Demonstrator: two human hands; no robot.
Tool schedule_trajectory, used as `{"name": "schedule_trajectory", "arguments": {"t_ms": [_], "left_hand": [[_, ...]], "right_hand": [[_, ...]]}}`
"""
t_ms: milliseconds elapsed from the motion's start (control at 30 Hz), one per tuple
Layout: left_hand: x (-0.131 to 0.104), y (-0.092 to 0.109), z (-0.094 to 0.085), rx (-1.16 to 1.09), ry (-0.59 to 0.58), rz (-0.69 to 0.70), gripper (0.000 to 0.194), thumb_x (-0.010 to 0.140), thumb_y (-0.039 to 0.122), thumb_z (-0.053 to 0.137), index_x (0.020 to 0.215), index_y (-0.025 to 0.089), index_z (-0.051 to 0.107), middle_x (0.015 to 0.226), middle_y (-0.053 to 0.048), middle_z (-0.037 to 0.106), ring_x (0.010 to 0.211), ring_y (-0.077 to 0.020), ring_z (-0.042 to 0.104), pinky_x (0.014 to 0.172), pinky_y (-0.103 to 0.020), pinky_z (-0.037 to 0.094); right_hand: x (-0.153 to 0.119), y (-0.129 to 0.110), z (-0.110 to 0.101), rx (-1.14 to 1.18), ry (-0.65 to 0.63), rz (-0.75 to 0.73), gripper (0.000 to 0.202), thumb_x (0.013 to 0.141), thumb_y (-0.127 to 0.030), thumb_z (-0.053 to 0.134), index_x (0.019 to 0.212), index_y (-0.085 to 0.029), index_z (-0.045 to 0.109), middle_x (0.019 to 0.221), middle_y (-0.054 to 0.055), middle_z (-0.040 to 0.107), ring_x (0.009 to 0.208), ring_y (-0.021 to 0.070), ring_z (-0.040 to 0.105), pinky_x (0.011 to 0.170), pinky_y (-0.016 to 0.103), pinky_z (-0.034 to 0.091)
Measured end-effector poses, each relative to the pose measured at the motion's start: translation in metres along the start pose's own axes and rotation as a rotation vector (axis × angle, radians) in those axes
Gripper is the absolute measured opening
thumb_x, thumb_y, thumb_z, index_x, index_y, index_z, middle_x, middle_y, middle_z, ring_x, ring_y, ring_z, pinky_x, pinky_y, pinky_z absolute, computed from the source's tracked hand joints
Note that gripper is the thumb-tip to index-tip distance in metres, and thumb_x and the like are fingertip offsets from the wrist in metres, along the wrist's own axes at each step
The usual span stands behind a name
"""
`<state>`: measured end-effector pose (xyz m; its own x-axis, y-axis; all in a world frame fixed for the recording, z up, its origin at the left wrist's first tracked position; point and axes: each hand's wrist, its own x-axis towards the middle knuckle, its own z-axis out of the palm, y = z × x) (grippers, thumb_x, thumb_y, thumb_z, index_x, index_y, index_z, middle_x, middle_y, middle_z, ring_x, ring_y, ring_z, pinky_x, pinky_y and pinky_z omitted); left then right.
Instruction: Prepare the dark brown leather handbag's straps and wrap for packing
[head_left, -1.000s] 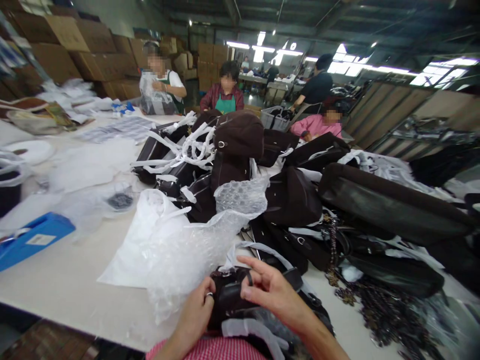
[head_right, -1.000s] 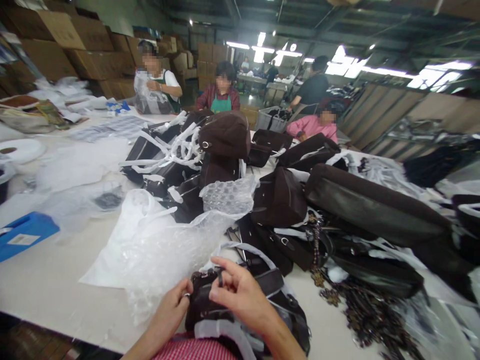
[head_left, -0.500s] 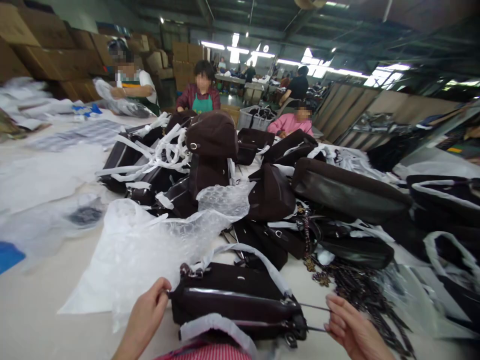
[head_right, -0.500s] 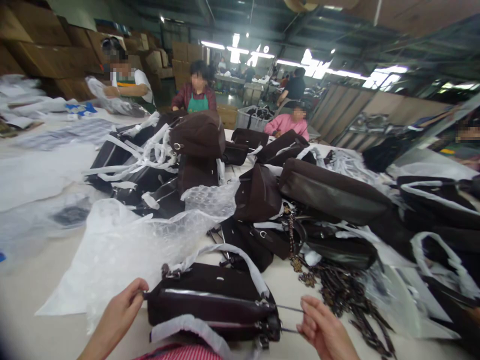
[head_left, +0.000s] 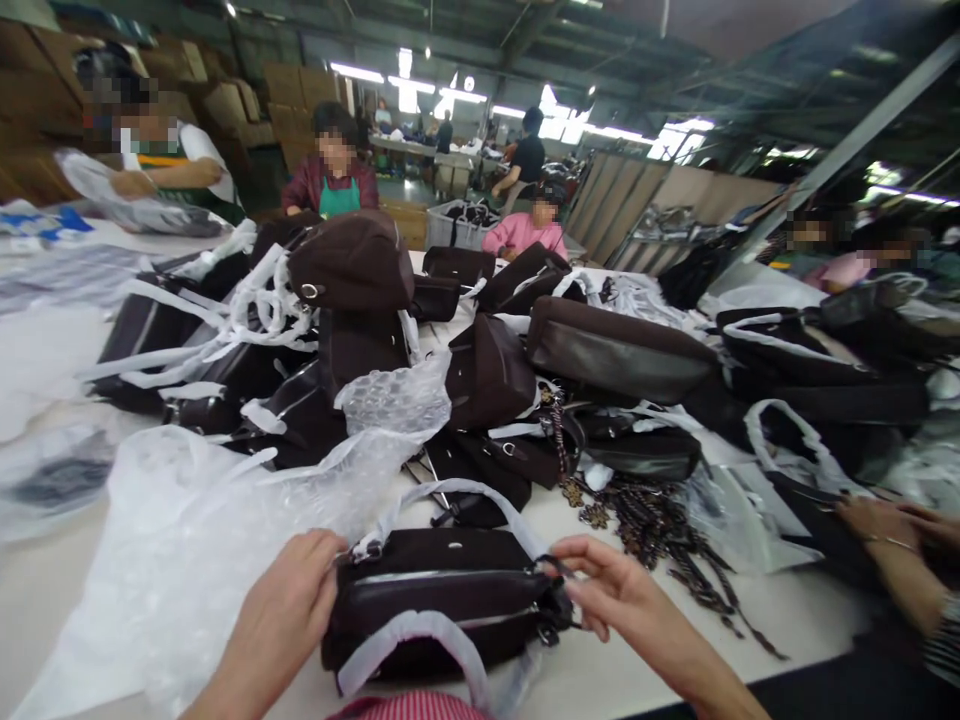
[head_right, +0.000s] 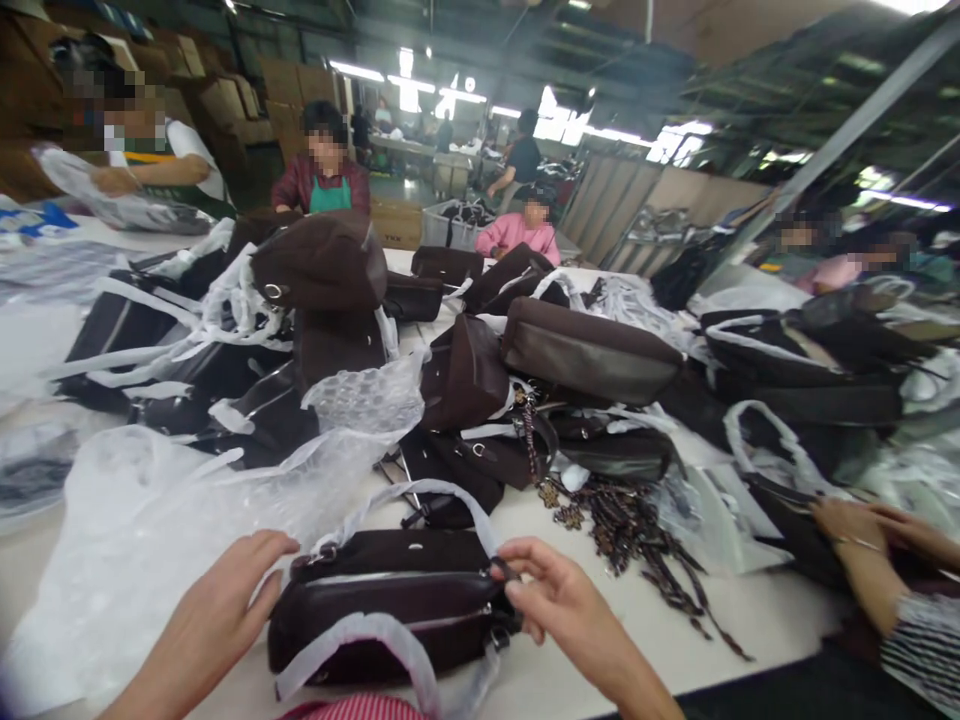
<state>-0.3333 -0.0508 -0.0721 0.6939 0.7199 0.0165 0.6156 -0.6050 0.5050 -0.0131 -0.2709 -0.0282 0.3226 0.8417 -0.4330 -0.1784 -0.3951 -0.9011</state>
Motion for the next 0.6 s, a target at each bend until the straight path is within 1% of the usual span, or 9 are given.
{"name": "schedule_trajectory", "arguments": {"t_ms": [33,100,133,200,267,367,433,533,600], "left_hand": [[0.007,0.02,0.002,-0.053,-0.009,0.12,0.034,0.093,0.02,0.034,0.105,0.021,0.066,0.108,-0.009,0.07,0.103,-0.0236,0.064,0.091,-0.037,0.052],[0.02,0.064,0.015,-0.175,-0.114,0.338,0.036,0.093,0.013,0.035,0.111,0.021,0.065,0.111,-0.007,0.069,0.104,-0.0201,0.064,0.094,-0.032,0.052],[0.026,0.087,0.025,-0.201,-0.195,0.424,0.037,0.093,0.01,0.036,0.114,0.022,0.065,0.112,-0.007,0.069,0.104,-0.0198,0.063,0.093,-0.031,0.053],[0.036,0.128,0.046,-0.136,-0.36,0.549,0.034,0.093,0.011,0.041,0.115,0.022,0.065,0.106,-0.007,0.069,0.097,-0.0214,0.064,0.087,-0.031,0.055],[0.046,0.159,0.065,-0.023,-0.485,0.568,0.038,0.09,0.012,0.046,0.125,0.02,0.06,0.105,-0.01,0.071,0.093,-0.0248,0.067,0.081,-0.035,0.057],[0.062,0.185,0.086,0.078,-0.595,0.448,0.043,0.089,0.013,0.048,0.131,0.014,0.055,0.103,-0.015,0.074,0.089,-0.0305,0.072,0.079,-0.042,0.058],[0.072,0.192,0.094,0.092,-0.619,0.394,0.032,0.091,0.019,0.051,0.12,0.014,0.063,0.099,-0.015,0.076,0.089,-0.0326,0.073,0.08,-0.044,0.058],[0.079,0.198,0.101,0.057,-0.625,0.405,0.018,0.089,0.022,0.057,0.101,0.019,0.071,0.099,-0.009,0.076,0.097,-0.0295,0.072,0.086,-0.038,0.055],[0.078,0.202,0.104,0.031,-0.624,0.397,0.019,0.09,0.017,0.054,0.098,0.022,0.071,0.103,-0.006,0.075,0.103,-0.0262,0.069,0.089,-0.034,0.053]], "right_hand": [[0.002,-0.004,0.008,-0.024,-0.064,-0.008,0.052,0.073,-0.052,0.084,0.109,-0.02,0.065,0.099,0.006,0.072,0.057,0.0079,0.051,0.054,0.023,0.042],[0.008,-0.005,0.02,-0.017,-0.103,-0.053,0.049,0.075,-0.051,0.083,0.11,-0.02,0.066,0.094,0.005,0.072,0.068,0.0119,0.057,0.063,0.026,0.046],[0.011,-0.004,0.021,-0.012,-0.081,-0.083,0.047,0.077,-0.051,0.081,0.109,-0.02,0.066,0.092,0.004,0.072,0.072,0.0135,0.059,0.069,0.027,0.047],[0.015,-0.001,0.018,-0.023,0.014,-0.13,0.045,0.078,-0.054,0.079,0.105,-0.02,0.067,0.09,0.003,0.07,0.076,0.0155,0.062,0.074,0.03,0.048],[0.016,0.0,0.01,-0.049,0.12,-0.152,0.046,0.077,-0.057,0.078,0.102,-0.02,0.067,0.086,0.002,0.067,0.075,0.0168,0.063,0.075,0.032,0.049],[0.008,0.005,-0.005,-0.07,0.191,-0.143,0.048,0.076,-0.061,0.077,0.099,-0.02,0.066,0.079,0.0,0.062,0.074,0.0177,0.064,0.075,0.034,0.049],[0.001,0.013,-0.011,-0.073,0.214,-0.119,0.05,0.077,-0.064,0.075,0.1,-0.02,0.066,0.078,-0.001,0.06,0.074,0.0181,0.064,0.073,0.034,0.049],[-0.006,0.028,-0.019,-0.048,0.251,-0.108,0.05,0.078,-0.064,0.073,0.101,-0.02,0.065,0.081,-0.001,0.06,0.074,0.018,0.064,0.073,0.034,0.049],[-0.007,0.036,-0.023,-0.007,0.267,-0.113,0.05,0.078,-0.064,0.074,0.101,-0.02,0.065,0.083,0.0,0.061,0.074,0.0179,0.064,0.074,0.035,0.05]]}}
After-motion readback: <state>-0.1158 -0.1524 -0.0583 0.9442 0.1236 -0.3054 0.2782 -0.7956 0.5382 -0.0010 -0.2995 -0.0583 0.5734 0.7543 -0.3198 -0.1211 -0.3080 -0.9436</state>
